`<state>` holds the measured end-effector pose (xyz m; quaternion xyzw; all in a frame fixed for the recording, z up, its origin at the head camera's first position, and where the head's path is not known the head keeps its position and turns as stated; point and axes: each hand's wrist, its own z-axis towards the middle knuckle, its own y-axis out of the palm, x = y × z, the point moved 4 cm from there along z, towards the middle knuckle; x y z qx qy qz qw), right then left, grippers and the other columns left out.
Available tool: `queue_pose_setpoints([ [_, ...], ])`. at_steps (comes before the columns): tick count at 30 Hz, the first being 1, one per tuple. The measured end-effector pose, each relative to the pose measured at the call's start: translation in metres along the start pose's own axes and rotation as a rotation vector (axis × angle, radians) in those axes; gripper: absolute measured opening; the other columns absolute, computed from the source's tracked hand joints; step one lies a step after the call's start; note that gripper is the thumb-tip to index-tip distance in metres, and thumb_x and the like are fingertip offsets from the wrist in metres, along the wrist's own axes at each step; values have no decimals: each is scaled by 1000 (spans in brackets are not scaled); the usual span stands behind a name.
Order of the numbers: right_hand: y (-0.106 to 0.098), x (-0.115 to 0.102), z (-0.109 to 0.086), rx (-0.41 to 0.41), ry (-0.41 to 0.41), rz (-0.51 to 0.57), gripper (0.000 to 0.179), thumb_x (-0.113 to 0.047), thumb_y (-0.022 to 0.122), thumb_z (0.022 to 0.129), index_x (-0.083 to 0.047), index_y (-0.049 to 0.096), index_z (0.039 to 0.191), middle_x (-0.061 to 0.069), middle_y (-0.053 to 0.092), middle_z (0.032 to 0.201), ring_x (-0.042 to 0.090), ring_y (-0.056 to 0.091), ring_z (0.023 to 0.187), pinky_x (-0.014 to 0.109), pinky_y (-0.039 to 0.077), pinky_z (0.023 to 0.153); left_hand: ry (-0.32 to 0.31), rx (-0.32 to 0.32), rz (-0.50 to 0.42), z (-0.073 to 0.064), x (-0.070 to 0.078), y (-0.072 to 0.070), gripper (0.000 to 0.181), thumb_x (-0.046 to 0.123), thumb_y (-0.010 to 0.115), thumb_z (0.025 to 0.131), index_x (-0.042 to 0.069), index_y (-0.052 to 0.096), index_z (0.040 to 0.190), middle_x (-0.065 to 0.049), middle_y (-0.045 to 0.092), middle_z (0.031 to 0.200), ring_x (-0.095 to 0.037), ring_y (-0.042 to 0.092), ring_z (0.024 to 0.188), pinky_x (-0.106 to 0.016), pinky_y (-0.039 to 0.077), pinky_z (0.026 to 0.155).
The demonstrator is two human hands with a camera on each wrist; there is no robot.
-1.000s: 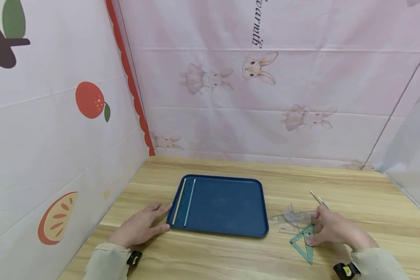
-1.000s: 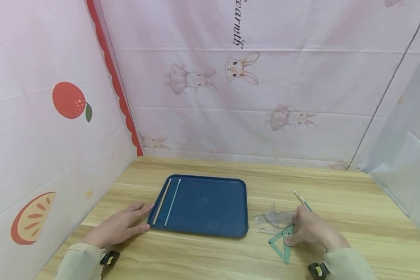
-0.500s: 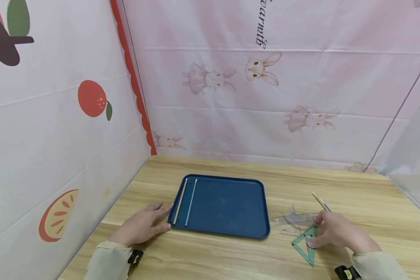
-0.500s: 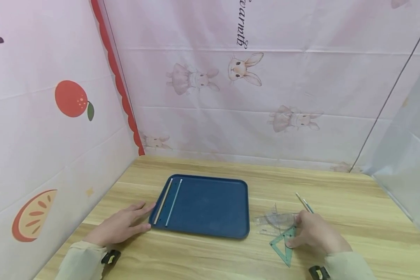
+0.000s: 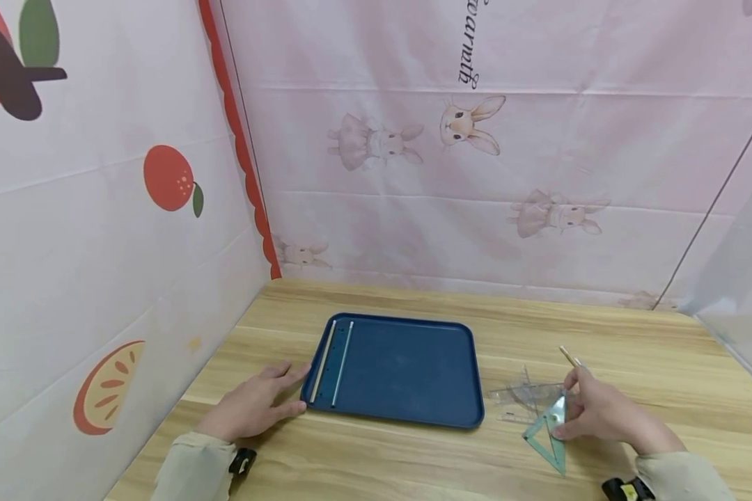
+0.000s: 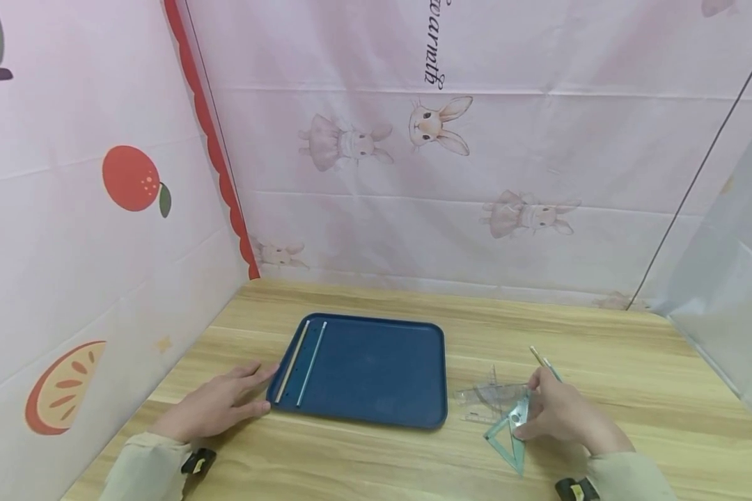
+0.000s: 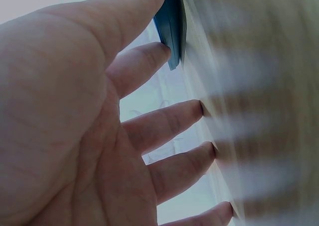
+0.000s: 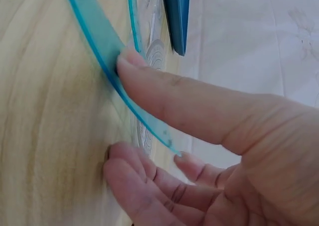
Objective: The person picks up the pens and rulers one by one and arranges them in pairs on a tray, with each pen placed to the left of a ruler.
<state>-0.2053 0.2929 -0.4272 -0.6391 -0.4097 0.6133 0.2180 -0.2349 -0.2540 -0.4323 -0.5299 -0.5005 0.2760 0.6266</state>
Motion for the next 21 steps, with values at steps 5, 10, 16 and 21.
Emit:
queue_pose_setpoints([
  [5,-2,-1,0,-21,-58,76,74,-8,89,87,10,31,129,3,63,79,10,52,67,23,43,63,-4,-5,-7,0,0,0,74,52,70,102,21,47,164,-31,44,165,-57,49,146,-75,47,110],
  [10,-2,-1,0,-71,-84,175,77,-2,84,90,11,25,137,4,59,80,10,53,67,24,48,59,-8,-3,-2,-1,0,0,73,51,71,102,21,47,164,-32,44,165,-56,50,145,-74,47,109],
  [16,-4,0,2,-117,-72,218,82,1,78,94,9,18,150,9,60,90,18,61,76,31,58,65,-17,-2,1,0,1,0,74,51,71,101,21,47,164,-31,44,164,-56,50,145,-74,47,110],
  [21,-6,1,3,-127,-66,265,84,3,72,98,6,14,159,12,58,98,24,64,85,36,62,68,-14,-5,-2,0,0,0,74,51,71,101,21,47,164,-31,44,165,-56,49,146,-74,47,110],
])
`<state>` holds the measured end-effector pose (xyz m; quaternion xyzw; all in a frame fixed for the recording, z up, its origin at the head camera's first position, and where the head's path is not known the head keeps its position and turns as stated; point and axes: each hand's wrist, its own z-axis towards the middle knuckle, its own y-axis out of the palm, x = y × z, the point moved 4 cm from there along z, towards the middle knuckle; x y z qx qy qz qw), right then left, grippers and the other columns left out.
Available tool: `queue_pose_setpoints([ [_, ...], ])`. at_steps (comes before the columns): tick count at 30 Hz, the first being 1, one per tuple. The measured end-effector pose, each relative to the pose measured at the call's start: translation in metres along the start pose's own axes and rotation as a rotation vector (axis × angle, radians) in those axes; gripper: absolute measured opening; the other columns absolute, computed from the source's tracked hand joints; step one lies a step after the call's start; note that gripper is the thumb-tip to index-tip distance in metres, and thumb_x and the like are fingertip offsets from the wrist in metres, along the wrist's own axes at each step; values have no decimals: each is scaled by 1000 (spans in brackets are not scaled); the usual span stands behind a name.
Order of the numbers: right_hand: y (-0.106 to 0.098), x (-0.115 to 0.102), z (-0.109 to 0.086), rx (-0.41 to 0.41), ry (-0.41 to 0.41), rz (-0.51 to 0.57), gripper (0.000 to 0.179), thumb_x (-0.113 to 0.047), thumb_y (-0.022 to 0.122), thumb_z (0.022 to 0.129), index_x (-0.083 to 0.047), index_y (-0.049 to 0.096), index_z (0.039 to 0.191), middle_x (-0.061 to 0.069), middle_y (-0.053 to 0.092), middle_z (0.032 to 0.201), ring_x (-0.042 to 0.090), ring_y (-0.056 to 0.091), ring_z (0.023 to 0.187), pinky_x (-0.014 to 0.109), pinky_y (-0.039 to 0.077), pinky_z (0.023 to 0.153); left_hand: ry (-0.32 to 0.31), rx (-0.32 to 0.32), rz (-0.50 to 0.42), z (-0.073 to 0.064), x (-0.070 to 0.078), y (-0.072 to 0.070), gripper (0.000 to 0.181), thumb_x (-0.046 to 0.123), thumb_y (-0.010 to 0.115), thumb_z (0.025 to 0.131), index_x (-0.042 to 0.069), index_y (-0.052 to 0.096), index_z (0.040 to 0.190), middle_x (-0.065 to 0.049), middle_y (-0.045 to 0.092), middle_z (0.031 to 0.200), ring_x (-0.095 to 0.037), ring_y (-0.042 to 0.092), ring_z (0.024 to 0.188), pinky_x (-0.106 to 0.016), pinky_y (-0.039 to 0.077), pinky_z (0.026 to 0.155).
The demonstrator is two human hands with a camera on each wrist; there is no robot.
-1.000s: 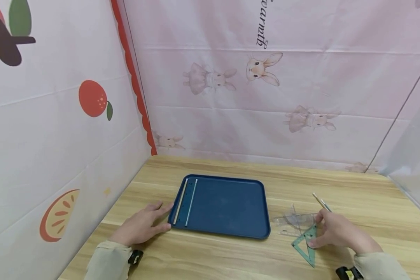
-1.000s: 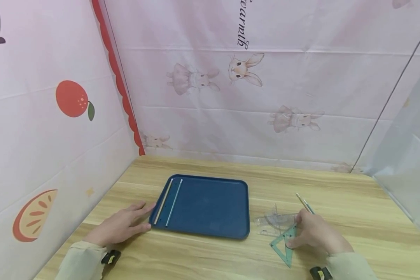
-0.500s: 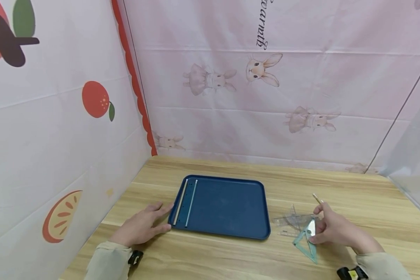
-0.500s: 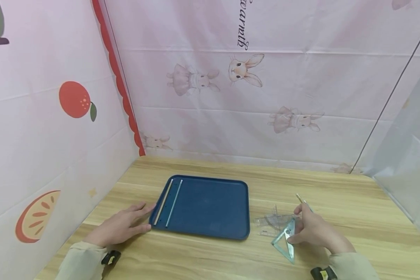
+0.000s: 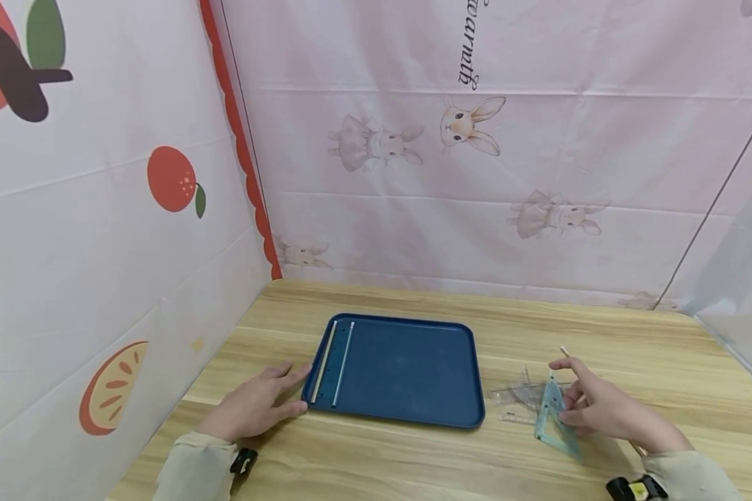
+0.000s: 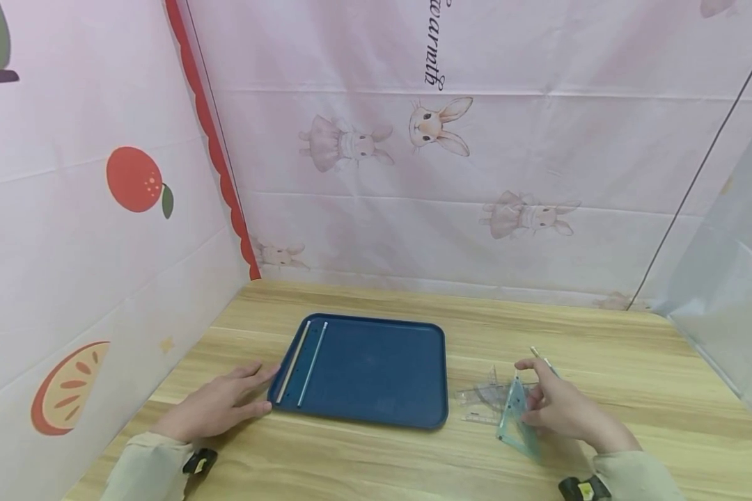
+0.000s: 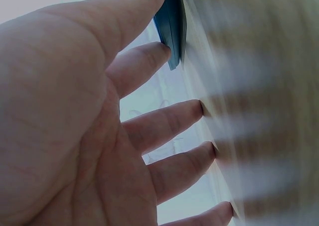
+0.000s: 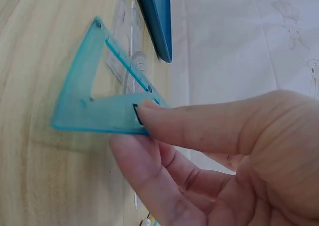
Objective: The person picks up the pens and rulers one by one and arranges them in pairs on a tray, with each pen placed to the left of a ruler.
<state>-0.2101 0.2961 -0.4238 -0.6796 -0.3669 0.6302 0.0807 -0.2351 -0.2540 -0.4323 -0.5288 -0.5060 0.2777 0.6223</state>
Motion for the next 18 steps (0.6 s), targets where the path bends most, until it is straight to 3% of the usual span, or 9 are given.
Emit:
queue_pose_setpoints([
  [7,-5,-4,-1,10,-57,6,85,2,70,100,8,14,163,14,57,101,16,65,82,33,61,66,5,1,-2,1,-1,1,74,51,71,101,21,47,164,-32,44,164,-57,49,146,-75,47,110],
  [13,-11,-12,2,-1,-44,29,88,-4,72,101,8,13,166,16,58,105,26,73,95,41,65,72,3,-1,1,2,-2,2,74,52,71,101,21,46,165,-32,44,164,-56,49,146,-75,46,110],
  [18,-14,-22,5,30,-58,37,87,-4,74,100,5,18,166,17,58,106,29,73,96,39,65,71,7,-2,6,1,-1,1,74,52,70,102,21,46,165,-32,43,165,-57,50,145,-75,47,109],
])
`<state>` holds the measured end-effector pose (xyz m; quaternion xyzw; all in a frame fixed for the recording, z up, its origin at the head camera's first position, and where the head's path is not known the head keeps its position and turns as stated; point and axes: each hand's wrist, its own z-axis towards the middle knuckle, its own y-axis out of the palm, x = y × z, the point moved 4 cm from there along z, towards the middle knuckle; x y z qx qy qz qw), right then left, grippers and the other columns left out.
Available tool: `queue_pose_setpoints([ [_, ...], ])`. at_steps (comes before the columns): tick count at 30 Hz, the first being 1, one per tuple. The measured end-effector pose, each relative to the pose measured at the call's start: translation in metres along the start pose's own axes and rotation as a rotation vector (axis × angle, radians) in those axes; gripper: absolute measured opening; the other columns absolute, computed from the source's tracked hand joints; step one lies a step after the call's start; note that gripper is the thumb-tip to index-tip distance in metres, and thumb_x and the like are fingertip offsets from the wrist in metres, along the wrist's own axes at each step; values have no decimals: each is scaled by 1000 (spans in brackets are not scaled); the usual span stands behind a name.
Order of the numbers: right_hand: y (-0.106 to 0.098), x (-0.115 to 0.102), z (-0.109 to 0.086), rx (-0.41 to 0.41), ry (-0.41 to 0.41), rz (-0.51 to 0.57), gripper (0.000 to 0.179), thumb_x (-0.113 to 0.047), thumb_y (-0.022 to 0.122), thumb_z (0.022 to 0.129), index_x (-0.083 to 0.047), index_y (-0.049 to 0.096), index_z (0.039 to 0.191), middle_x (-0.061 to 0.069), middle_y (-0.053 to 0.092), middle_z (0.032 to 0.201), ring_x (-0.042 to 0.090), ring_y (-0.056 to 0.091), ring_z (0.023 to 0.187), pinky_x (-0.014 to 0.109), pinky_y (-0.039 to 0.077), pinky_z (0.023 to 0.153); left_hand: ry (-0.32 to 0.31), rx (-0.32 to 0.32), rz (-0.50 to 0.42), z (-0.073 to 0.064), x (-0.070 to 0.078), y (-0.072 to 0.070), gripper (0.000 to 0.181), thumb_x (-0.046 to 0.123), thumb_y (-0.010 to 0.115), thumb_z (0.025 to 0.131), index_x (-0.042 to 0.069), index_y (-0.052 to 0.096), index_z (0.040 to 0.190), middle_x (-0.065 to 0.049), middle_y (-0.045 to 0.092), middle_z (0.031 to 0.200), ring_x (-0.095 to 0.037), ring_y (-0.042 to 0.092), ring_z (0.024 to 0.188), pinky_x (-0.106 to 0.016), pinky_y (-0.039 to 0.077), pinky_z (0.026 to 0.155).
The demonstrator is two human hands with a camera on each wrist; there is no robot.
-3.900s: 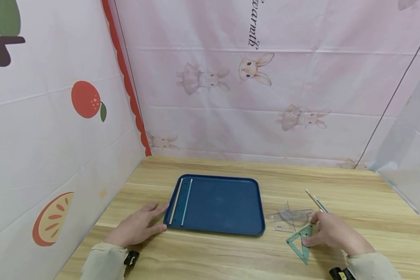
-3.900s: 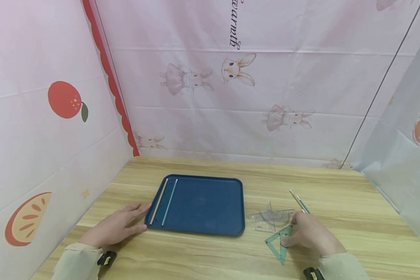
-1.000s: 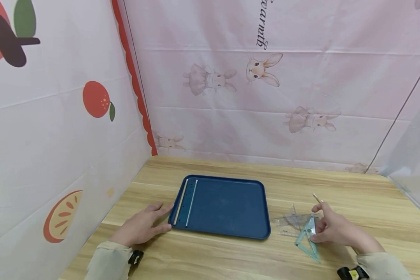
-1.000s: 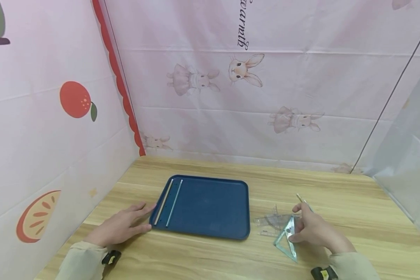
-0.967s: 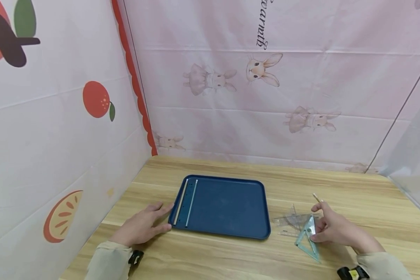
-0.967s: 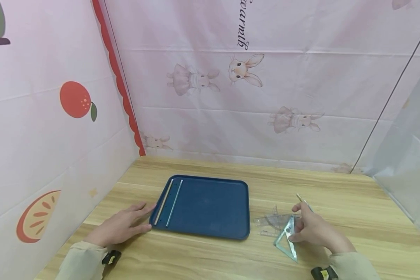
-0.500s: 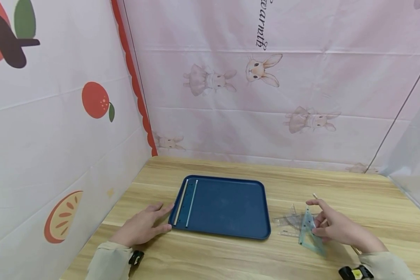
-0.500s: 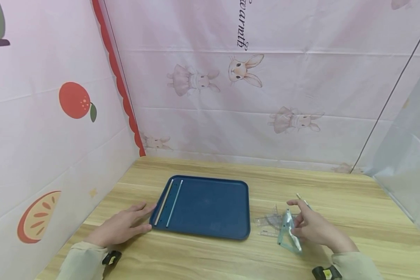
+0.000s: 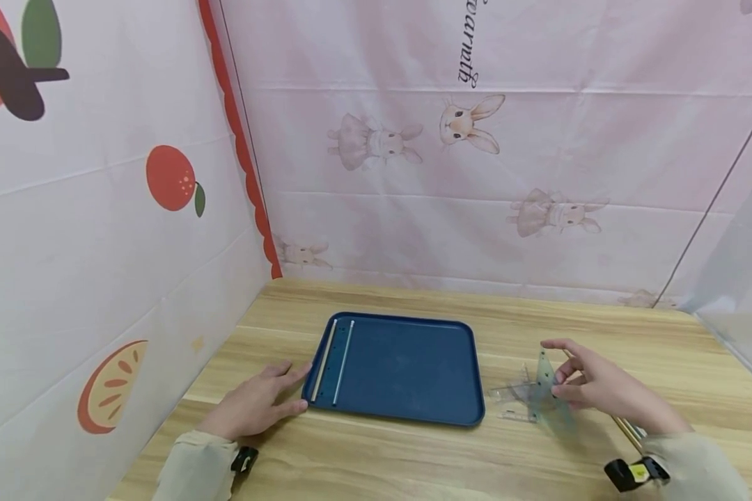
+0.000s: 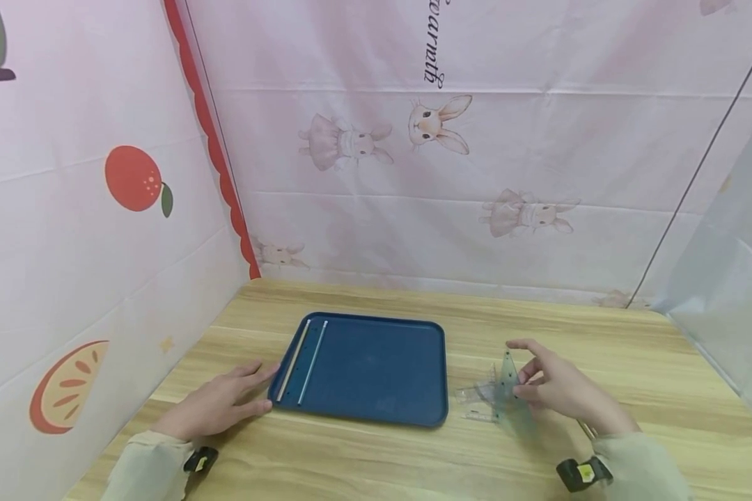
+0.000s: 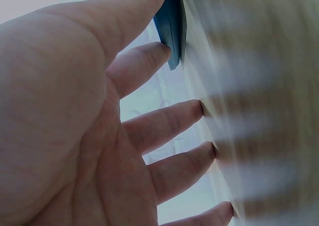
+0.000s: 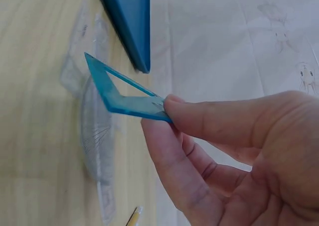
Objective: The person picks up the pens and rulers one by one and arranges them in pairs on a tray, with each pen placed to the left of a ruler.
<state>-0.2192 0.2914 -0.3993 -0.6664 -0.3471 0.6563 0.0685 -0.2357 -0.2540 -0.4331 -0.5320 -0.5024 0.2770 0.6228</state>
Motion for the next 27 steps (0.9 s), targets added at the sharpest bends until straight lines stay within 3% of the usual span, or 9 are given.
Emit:
queue_pose_setpoints([
  [6,1,-17,12,17,5,-15,83,-5,73,101,2,22,166,16,59,107,27,72,93,38,65,72,15,0,0,-1,1,-1,74,51,69,103,19,46,165,-33,42,165,-58,48,146,-75,45,111],
  [14,6,-42,35,23,-7,-62,76,-8,72,103,-2,28,165,15,61,107,28,75,101,39,67,80,10,4,5,-1,1,-1,72,49,69,104,20,46,165,-32,42,166,-58,49,145,-75,46,111],
  [27,27,-61,75,-12,-15,-36,69,-6,71,102,-4,37,163,14,65,105,26,72,92,46,67,83,6,-4,-14,1,-1,0,72,49,70,103,20,47,164,-31,42,166,-57,48,146,-74,46,112],
])
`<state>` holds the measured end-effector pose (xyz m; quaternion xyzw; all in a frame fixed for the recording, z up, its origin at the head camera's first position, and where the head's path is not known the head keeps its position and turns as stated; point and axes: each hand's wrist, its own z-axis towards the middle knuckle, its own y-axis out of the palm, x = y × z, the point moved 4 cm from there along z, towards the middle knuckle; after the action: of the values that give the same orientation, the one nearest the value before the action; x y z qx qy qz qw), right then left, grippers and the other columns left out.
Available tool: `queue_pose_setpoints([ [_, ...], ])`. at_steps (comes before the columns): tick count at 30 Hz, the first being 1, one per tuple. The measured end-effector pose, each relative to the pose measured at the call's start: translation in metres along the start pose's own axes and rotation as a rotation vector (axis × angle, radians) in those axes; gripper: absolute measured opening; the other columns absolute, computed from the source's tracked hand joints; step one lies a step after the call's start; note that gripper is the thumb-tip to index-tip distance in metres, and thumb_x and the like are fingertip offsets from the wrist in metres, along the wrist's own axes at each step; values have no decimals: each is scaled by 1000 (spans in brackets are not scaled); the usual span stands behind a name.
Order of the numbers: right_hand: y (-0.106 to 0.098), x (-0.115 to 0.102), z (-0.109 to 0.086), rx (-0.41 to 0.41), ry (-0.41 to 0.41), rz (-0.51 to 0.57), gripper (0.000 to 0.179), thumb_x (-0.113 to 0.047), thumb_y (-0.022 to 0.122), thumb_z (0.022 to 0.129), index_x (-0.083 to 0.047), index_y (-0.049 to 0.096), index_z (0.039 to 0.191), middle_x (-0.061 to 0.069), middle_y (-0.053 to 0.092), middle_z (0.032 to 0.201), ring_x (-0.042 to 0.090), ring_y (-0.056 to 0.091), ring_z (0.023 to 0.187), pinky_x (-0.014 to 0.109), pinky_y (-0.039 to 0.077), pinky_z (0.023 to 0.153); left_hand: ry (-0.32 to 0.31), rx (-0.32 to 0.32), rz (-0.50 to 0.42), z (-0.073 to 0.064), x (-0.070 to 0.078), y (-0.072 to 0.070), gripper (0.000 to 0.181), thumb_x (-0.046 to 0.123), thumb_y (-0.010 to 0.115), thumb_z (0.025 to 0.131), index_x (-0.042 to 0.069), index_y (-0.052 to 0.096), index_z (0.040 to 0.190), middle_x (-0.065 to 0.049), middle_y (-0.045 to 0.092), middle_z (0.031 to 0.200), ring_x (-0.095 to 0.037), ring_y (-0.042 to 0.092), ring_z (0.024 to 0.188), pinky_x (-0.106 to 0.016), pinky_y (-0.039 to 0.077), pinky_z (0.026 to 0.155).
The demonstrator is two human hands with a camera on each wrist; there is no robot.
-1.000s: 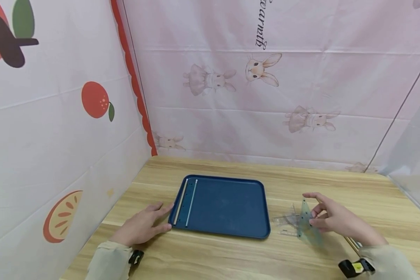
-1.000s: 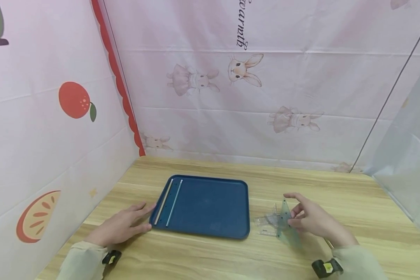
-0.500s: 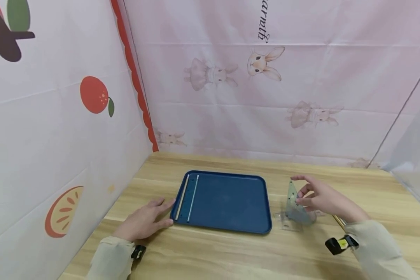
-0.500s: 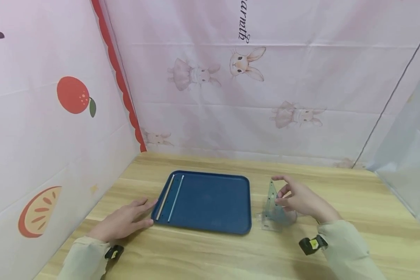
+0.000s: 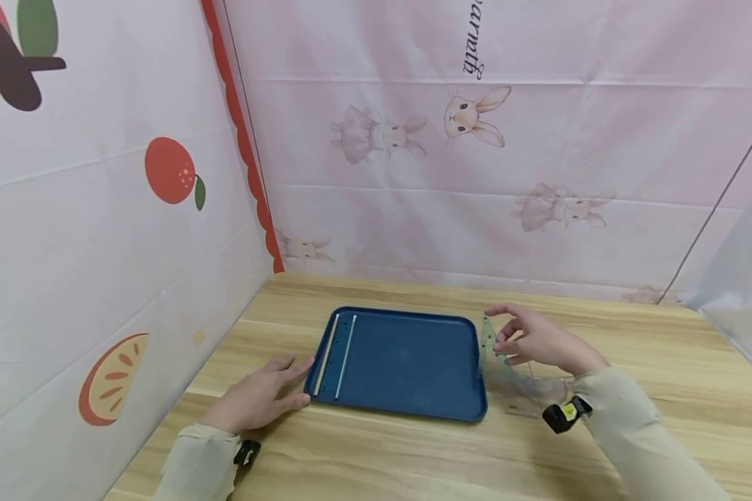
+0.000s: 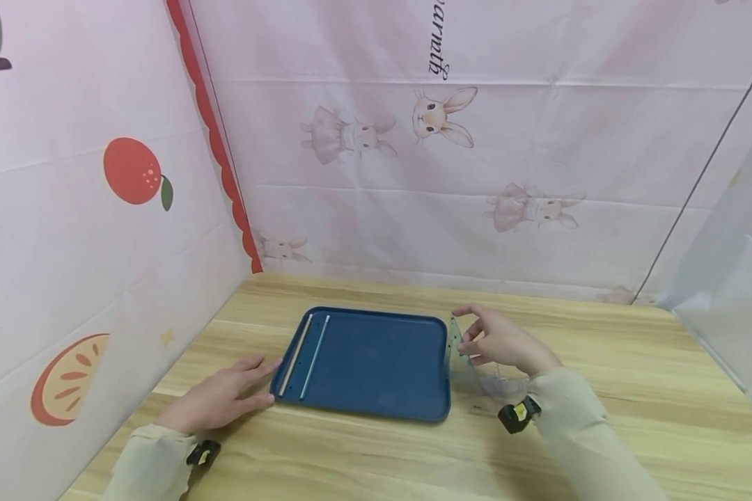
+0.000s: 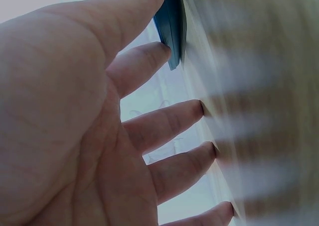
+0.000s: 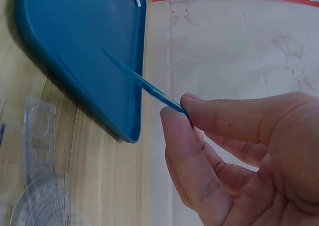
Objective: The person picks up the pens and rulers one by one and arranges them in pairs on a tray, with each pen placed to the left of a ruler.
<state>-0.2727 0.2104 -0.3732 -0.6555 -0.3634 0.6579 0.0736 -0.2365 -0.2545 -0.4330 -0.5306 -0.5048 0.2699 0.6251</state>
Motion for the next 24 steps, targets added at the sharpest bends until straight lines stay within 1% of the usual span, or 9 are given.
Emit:
queue_pose_setpoints([
  [2,2,-2,6,-6,8,7,68,-6,70,103,-4,38,163,13,64,105,26,71,92,45,67,84,1,2,1,0,0,0,72,49,70,103,20,47,164,-32,42,166,-57,49,146,-74,47,111],
  [7,7,-6,21,-23,19,16,66,-7,70,103,-5,40,161,13,64,105,30,73,98,44,67,87,0,5,7,-1,1,-1,71,49,69,103,20,47,164,-32,42,166,-58,50,145,-75,47,109],
  [9,10,-8,26,-34,21,23,65,-8,71,103,-5,41,161,13,64,106,30,73,99,44,66,88,-1,6,9,-1,1,-2,71,49,69,103,20,47,164,-32,42,166,-59,49,145,-75,47,109],
  [16,23,-16,41,-68,25,38,65,-9,70,104,-4,41,162,15,65,109,23,73,98,44,66,91,-7,-3,3,-1,2,-2,72,49,70,103,20,46,165,-32,41,166,-59,47,146,-76,46,110],
  [24,33,-25,58,-88,20,41,63,-9,69,104,-5,43,161,11,65,105,22,70,94,41,65,88,-3,-4,7,0,1,0,72,50,70,103,21,46,165,-31,41,166,-58,48,147,-75,46,110],
])
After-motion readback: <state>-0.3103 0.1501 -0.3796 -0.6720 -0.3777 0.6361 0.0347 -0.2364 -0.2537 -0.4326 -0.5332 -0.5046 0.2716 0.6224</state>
